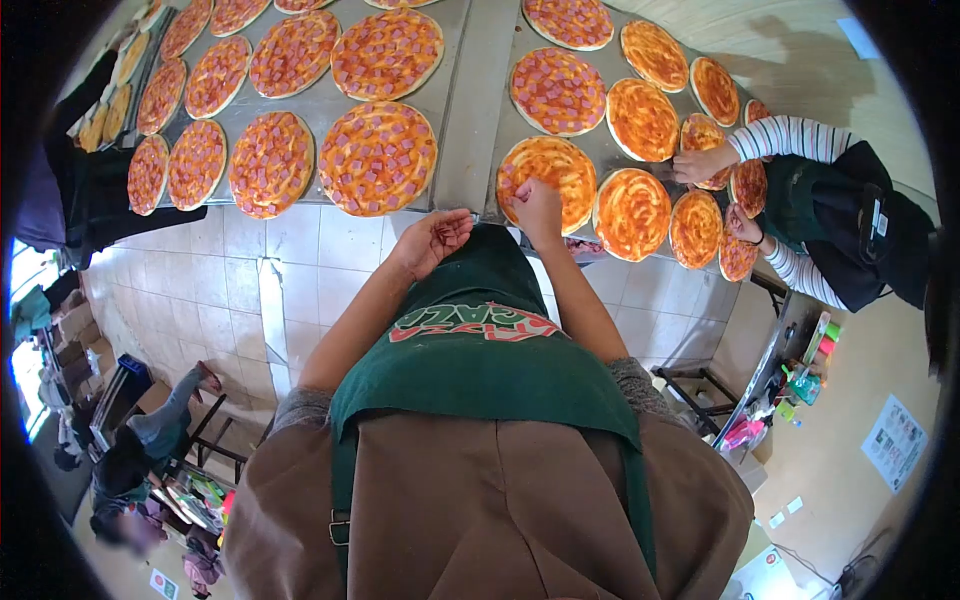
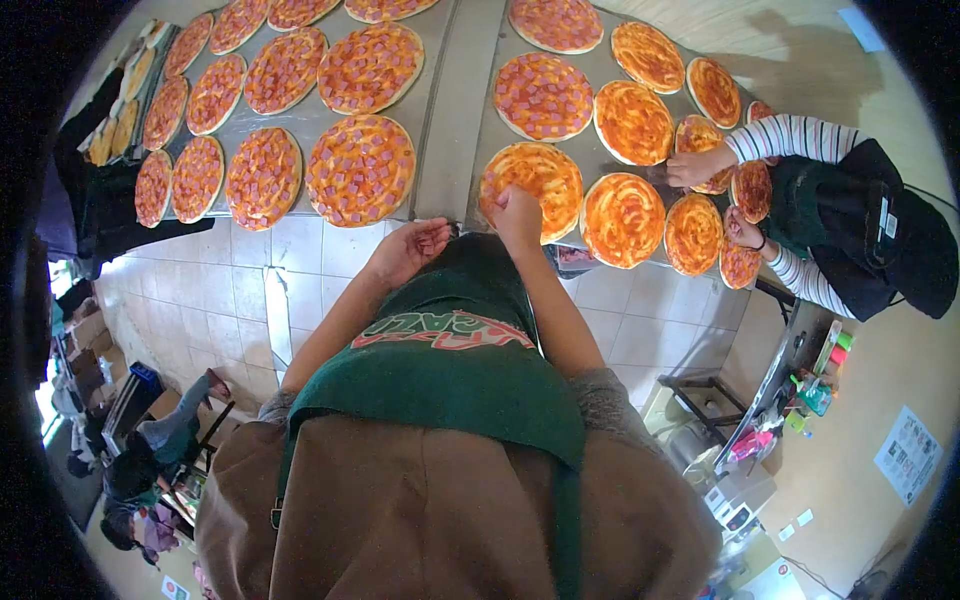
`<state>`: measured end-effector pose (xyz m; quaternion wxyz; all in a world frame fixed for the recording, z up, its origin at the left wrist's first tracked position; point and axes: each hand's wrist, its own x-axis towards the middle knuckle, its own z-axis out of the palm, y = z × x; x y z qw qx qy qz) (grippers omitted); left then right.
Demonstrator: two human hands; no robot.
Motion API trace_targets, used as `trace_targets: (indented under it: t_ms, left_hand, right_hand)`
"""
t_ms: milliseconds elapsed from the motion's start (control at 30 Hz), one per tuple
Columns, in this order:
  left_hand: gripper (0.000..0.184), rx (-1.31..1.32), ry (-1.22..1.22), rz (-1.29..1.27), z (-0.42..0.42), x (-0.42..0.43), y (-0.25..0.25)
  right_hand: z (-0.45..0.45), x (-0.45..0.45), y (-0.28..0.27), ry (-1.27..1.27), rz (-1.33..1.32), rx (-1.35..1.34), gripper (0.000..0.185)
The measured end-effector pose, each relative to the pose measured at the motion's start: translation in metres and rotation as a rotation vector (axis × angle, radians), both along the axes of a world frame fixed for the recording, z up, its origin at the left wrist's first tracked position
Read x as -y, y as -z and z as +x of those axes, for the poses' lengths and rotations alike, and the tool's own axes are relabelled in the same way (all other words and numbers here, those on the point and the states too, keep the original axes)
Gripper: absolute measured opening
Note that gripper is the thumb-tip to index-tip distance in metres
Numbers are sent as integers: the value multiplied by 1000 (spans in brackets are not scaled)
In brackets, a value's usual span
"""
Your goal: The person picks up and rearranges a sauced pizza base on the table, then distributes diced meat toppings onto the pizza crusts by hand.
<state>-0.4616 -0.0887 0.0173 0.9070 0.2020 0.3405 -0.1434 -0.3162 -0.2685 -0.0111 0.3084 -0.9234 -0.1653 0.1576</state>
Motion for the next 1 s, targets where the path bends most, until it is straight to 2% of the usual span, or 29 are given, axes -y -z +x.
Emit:
trace_targets:
  t_ms: [100, 200, 300, 400, 600, 700, 900, 1000]
  left_hand:
    - [33, -8, 2, -9, -1, 0, -3]
    - [33, -18, 0, -5, -1, 1, -4]
    - [33, -21, 20, 3, 0, 3, -3]
    - [33, -12, 29, 16, 0, 4, -4]
    - [34, -13, 26, 19, -3, 4, 0]
    - [34, 3, 25, -2, -4, 5, 2]
    - [33, -7, 32, 16, -3, 7, -4]
    - [32, 3, 31, 9, -2, 7, -8]
  right_hand:
    - [-1, 6, -4, 52, 110, -44, 15]
    - [0, 9, -12, 4, 167, 20, 10]
    - [4, 1, -6, -132, 141, 182, 11]
    - [6, 0, -5, -211, -10, 166, 14]
    - [-2, 8, -15, -141, 90, 145, 12]
    - [-5, 9, -13, -178, 44, 262, 20]
    - [-10, 22, 0, -48, 209, 204, 12]
    - [-19, 36, 14, 78, 339, -157, 10]
